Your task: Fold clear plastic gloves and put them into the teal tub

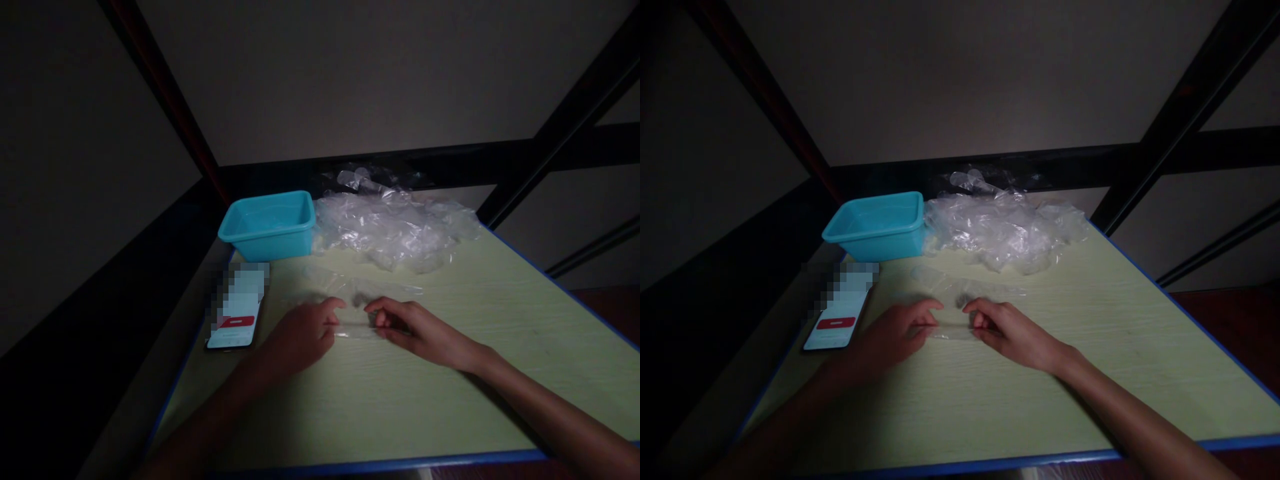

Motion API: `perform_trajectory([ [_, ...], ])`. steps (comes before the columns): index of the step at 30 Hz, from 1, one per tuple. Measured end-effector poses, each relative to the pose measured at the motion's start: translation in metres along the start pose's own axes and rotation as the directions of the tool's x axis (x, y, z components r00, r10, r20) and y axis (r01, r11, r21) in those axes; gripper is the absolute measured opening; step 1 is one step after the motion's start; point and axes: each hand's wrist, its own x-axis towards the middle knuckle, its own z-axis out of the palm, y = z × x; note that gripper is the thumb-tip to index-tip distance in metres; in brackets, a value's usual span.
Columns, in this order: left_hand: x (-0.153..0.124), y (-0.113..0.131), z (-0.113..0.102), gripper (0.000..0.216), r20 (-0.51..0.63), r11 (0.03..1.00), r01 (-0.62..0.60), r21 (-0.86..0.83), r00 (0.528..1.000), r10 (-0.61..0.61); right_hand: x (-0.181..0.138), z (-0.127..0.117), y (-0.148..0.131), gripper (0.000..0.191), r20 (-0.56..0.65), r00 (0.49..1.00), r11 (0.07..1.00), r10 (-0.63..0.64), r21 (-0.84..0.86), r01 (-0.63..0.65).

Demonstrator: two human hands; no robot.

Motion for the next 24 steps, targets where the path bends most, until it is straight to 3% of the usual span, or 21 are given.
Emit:
perform_trajectory([
  [3, 0.005, -0.007, -0.006, 0.019, 0.01, 0.988, 0.016, -0.156, 1.0, -0.015, -0.001, -0.002, 0.003, 0.02, 0.012, 1.0, 0.999, -0.014, 0.034, 0.013],
  [12, 0.012, -0.02, -0.003, 0.02, -0.031, 0.97, 0.068, -0.232, 0.997, -0.077, -0.007, -0.025, 0.011, 0.024, 0.056, 0.996, 0.996, 0.066, 0.049, -0.068],
  [17, 0.014, -0.024, 0.003, 0.007, -0.027, 0.914, 0.104, -0.392, 0.992, -0.124, -0.011, -0.034, 0.019, 0.027, 0.04, 0.989, 0.985, 0.139, 0.101, -0.143],
  [24, 0.014, -0.025, 0.009, 0.021, -0.062, 0.909, 0.111, -0.402, 0.987, -0.148, -0.012, -0.037, 0.034, 0.026, 0.027, 0.986, 0.981, 0.162, 0.105, -0.164],
])
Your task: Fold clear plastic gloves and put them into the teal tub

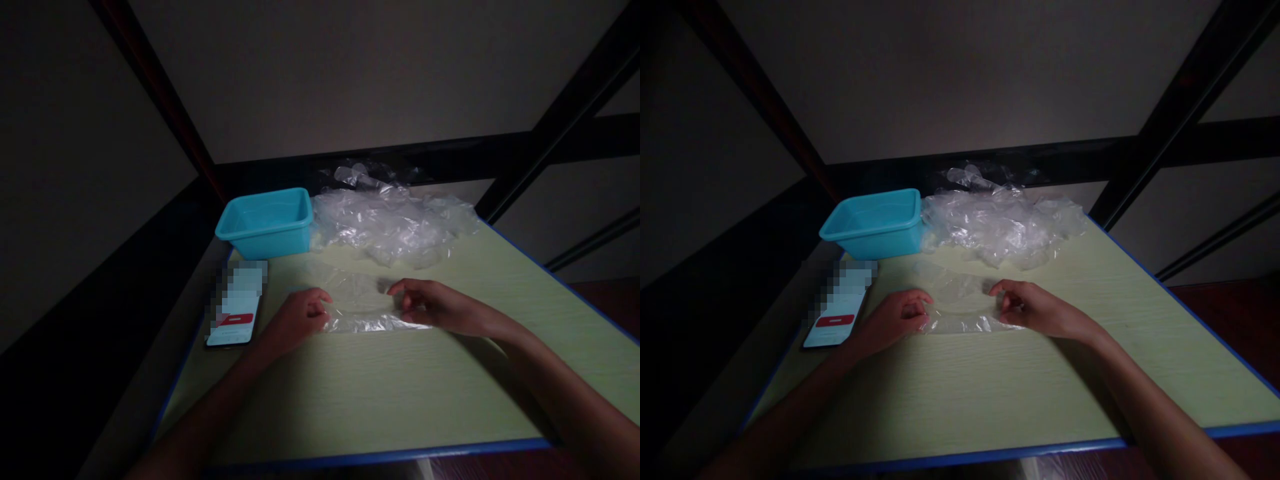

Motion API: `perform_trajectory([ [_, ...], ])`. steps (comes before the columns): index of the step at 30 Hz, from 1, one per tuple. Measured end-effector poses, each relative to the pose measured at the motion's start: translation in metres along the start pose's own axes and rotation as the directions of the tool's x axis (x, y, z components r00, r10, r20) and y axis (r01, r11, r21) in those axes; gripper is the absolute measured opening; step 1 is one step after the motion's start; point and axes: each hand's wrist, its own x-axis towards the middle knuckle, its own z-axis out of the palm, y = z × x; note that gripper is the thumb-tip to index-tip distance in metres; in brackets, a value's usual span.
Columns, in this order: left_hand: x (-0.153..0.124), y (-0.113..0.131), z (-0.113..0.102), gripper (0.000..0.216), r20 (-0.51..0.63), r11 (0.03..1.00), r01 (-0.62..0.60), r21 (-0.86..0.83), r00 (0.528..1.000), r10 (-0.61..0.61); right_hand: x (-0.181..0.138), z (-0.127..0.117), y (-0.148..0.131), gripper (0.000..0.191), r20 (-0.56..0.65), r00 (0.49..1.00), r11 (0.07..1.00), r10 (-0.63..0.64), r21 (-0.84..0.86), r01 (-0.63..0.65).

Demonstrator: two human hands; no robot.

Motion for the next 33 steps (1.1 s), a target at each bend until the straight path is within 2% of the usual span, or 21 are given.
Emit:
perform_trajectory([
  [7, 0.0, 0.001, 0.001, 0.029, -0.06, 0.991, -0.03, 0.13, 0.997, 0.038, 0.0, 0.001, 0.003, 0.028, -0.02, 1.0, 0.995, -0.016, -0.101, 0.013],
  [12, 0.0, 0.003, 0.001, 0.035, -0.07, 0.989, -0.014, 0.15, 0.997, 0.025, 0.002, 0.005, 0.019, 0.032, -0.049, 0.998, 0.995, -0.032, -0.092, 0.028],
  [15, -0.001, 0.004, 0.0, 0.038, -0.112, 0.972, -0.015, 0.234, 0.993, 0.042, 0.002, 0.007, 0.024, 0.033, -0.066, 0.997, 0.994, -0.034, -0.108, 0.027],
  [18, -0.002, 0.004, -0.001, 0.035, -0.21, 0.931, -0.087, 0.355, 0.963, 0.17, 0.0, 0.005, 0.018, 0.037, -0.081, 0.996, 0.99, -0.034, -0.142, 0.022],
  [20, -0.003, 0.004, 0.001, 0.028, -0.283, 0.885, -0.16, 0.437, 0.909, 0.304, -0.001, 0.002, 0.009, 0.033, -0.139, 0.99, 0.987, -0.028, -0.163, 0.005],
  [22, -0.006, 0.004, 0.006, 0.022, -0.289, 0.822, -0.258, 0.508, 0.848, 0.445, -0.002, -0.001, -0.003, 0.026, -0.256, 0.965, 0.976, -0.056, -0.216, -0.001],
  [24, -0.011, 0.005, 0.014, 0.021, -0.2, 0.75, -0.374, 0.545, 0.811, 0.55, -0.002, 0.0, -0.014, 0.021, -0.371, 0.917, 0.95, -0.145, -0.311, 0.025],
  [26, -0.016, 0.007, 0.024, 0.025, -0.055, 0.687, -0.464, 0.559, 0.806, 0.589, -0.002, 0.005, -0.023, 0.024, -0.386, 0.887, 0.905, -0.255, -0.418, 0.078],
  [28, -0.021, 0.01, 0.034, 0.039, 0.102, 0.644, -0.507, 0.573, 0.824, 0.558, 0.0, 0.016, -0.027, 0.032, -0.314, 0.894, 0.843, -0.319, -0.525, 0.116],
  [30, -0.024, 0.012, 0.042, 0.057, 0.23, 0.622, -0.522, 0.584, 0.841, 0.49, 0.004, 0.029, -0.026, 0.04, -0.211, 0.922, 0.763, -0.325, -0.634, 0.124],
  [33, -0.026, 0.01, 0.048, 0.073, 0.325, 0.61, -0.513, 0.604, 0.857, 0.399, 0.009, 0.047, -0.017, 0.047, -0.118, 0.953, 0.652, -0.28, -0.752, 0.098],
])
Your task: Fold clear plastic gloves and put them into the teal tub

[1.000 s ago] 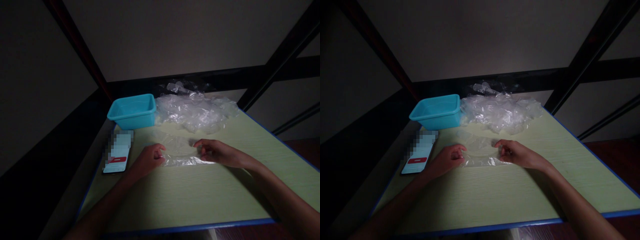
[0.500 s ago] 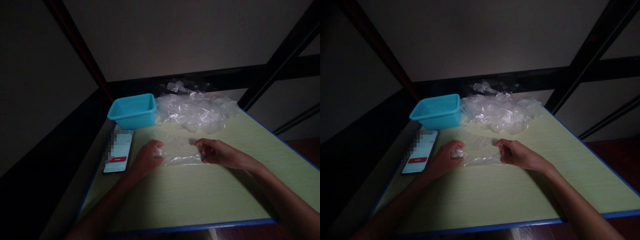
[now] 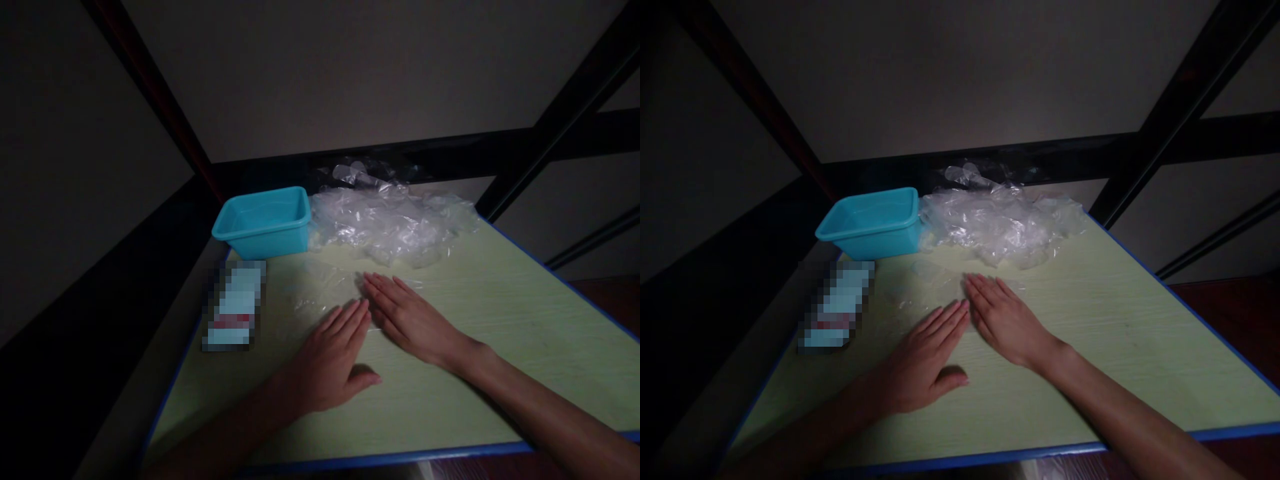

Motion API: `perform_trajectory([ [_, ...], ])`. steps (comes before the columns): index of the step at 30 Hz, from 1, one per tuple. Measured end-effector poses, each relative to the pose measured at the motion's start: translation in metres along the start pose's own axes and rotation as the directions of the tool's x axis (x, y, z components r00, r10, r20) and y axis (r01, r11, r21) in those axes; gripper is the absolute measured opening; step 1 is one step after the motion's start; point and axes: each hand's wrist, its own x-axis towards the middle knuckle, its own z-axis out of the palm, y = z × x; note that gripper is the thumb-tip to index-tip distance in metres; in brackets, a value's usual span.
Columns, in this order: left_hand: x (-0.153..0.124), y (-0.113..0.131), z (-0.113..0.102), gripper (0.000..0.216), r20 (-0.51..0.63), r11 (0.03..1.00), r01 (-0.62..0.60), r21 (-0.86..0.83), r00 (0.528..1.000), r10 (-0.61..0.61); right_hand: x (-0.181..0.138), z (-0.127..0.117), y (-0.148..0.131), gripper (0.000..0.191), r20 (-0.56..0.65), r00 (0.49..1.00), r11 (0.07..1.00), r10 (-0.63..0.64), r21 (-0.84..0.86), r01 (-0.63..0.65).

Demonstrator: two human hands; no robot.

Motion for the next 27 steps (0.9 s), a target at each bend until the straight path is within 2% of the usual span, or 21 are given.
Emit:
perform_trajectory([
  [4, -0.002, -0.004, 0.007, 0.078, 0.018, 0.999, 0.001, 0.039, 1.0, -0.002, -0.002, 0.017, 0.003, 0.052, 0.009, 1.0, 0.995, 0.015, -0.103, -0.014],
  [9, -0.005, -0.007, 0.011, 0.075, -0.026, 0.995, -0.024, 0.101, 0.999, 0.027, -0.006, 0.025, 0.01, 0.056, -0.041, 0.999, 0.987, 0.01, -0.161, -0.016],
  [12, -0.006, -0.007, 0.008, 0.076, -0.005, 0.993, -0.009, 0.117, 1.0, 0.01, -0.007, 0.027, 0.01, 0.057, -0.046, 0.999, 0.986, 0.01, -0.166, -0.017],
  [16, -0.005, -0.009, 0.0, 0.076, 0.037, 0.993, -0.002, 0.118, 0.999, -0.002, -0.005, 0.022, 0.007, 0.056, -0.019, 0.999, 0.992, 0.032, -0.119, -0.034],
  [18, -0.004, -0.012, -0.003, 0.073, -0.001, 0.994, 0.005, 0.111, 1.0, -0.005, -0.003, 0.013, 0.008, 0.054, -0.022, 0.999, 0.998, 0.039, -0.047, -0.04],
  [20, -0.003, -0.015, -0.004, 0.065, -0.075, 0.993, 0.03, 0.111, 0.997, -0.022, -0.002, -0.001, 0.011, 0.05, -0.099, 0.993, 0.997, 0.071, 0.046, -0.067],
  [22, -0.002, -0.018, -0.003, 0.056, -0.161, 0.992, 0.057, 0.113, 0.986, -0.038, -0.003, -0.016, 0.018, 0.046, -0.262, 0.952, 0.984, 0.156, 0.129, -0.126],
  [24, -0.001, -0.022, -0.001, 0.05, -0.228, 0.991, 0.065, 0.113, 0.973, -0.037, -0.005, -0.03, 0.027, 0.039, -0.417, 0.874, 0.965, 0.249, 0.187, -0.185],
  [26, -0.001, -0.025, 0.0, 0.046, -0.269, 0.992, 0.065, 0.109, 0.962, -0.034, -0.007, -0.038, 0.037, 0.032, -0.503, 0.811, 0.951, 0.301, 0.218, -0.218],
  [27, -0.001, -0.027, 0.0, 0.044, -0.283, 0.992, 0.065, 0.105, 0.958, -0.033, -0.008, -0.04, 0.041, 0.03, -0.521, 0.795, 0.949, 0.31, 0.224, -0.223],
])
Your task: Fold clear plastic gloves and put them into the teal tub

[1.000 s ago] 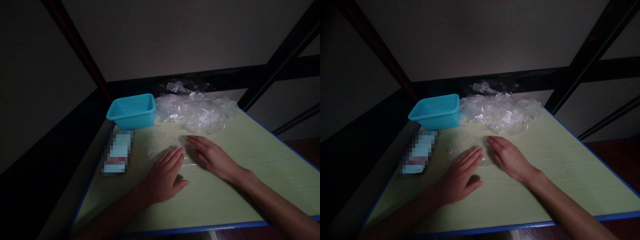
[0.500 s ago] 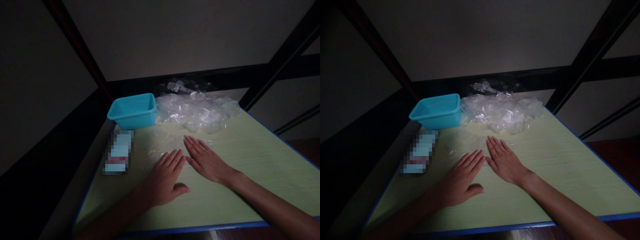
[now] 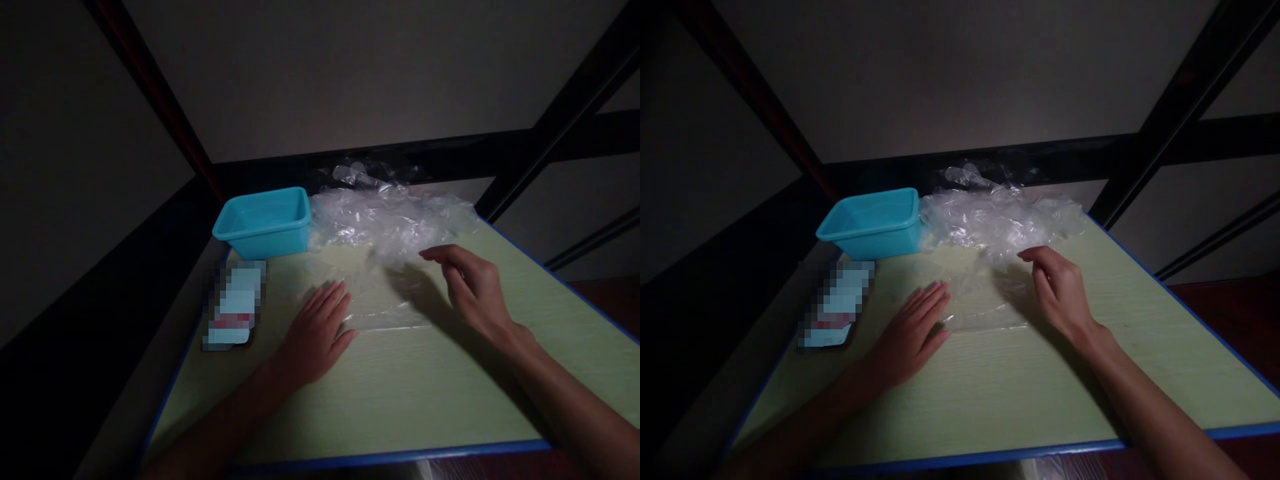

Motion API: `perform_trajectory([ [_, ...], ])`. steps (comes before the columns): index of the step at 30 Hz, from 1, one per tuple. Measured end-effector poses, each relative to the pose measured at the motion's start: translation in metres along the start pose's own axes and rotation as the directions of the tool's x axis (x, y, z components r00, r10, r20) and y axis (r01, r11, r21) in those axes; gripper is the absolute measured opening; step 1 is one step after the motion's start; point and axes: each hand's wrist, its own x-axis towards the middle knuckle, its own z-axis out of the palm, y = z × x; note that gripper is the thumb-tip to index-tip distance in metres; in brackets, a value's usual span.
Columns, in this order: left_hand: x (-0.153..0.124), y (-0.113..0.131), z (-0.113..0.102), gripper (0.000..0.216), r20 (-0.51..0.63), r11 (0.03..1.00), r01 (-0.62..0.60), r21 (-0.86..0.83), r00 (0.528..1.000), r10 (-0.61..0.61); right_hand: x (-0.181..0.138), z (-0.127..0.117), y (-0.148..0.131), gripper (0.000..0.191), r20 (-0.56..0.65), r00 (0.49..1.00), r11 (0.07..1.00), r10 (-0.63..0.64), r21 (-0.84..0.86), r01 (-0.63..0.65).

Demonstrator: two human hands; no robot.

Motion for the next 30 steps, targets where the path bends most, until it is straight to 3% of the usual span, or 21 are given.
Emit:
perform_trajectory([
  [5, 0.001, -0.013, -0.004, 0.029, -0.12, 1.0, 0.0, -0.008, 0.993, -0.001, 0.001, -0.001, 0.007, 0.023, 0.077, 0.994, 0.997, -0.073, -0.011, 0.074],
  [10, 0.0, -0.028, -0.009, 0.022, -0.267, 0.999, 0.035, -0.018, 0.963, -0.039, -0.002, 0.003, 0.001, 0.024, 0.258, 0.926, 0.958, -0.276, -0.004, 0.287],
  [13, 0.001, -0.031, -0.008, 0.02, -0.307, 0.998, 0.068, -0.011, 0.949, -0.068, -0.002, 0.003, 0.0, 0.025, 0.289, 0.914, 0.953, -0.286, -0.012, 0.302],
  [16, 0.002, -0.031, -0.008, 0.018, -0.33, 0.997, 0.074, -0.009, 0.941, -0.073, 0.0, 0.002, 0.002, 0.024, 0.286, 0.941, 0.981, -0.182, -0.007, 0.192],
  [19, 0.003, -0.03, -0.008, 0.017, -0.327, 0.996, 0.086, -0.014, 0.941, -0.086, 0.004, -0.001, 0.005, 0.022, 0.351, 0.936, 0.997, 0.005, 0.068, -0.031],
  [22, 0.003, -0.029, -0.008, 0.017, -0.305, 0.994, 0.103, -0.03, 0.946, -0.107, 0.006, -0.003, 0.008, 0.022, 0.532, 0.842, 0.972, 0.087, 0.141, -0.189],
  [25, 0.003, -0.028, -0.008, 0.018, -0.289, 0.993, 0.106, -0.046, 0.95, -0.115, 0.005, -0.001, 0.009, 0.024, 0.686, 0.726, 0.944, 0.05, 0.205, -0.258],
  [30, 0.003, -0.026, -0.008, 0.018, -0.269, 0.994, 0.085, -0.068, 0.958, -0.1, 0.0, 0.005, 0.011, 0.02, 0.742, 0.67, 0.941, 0.018, 0.215, -0.262],
])
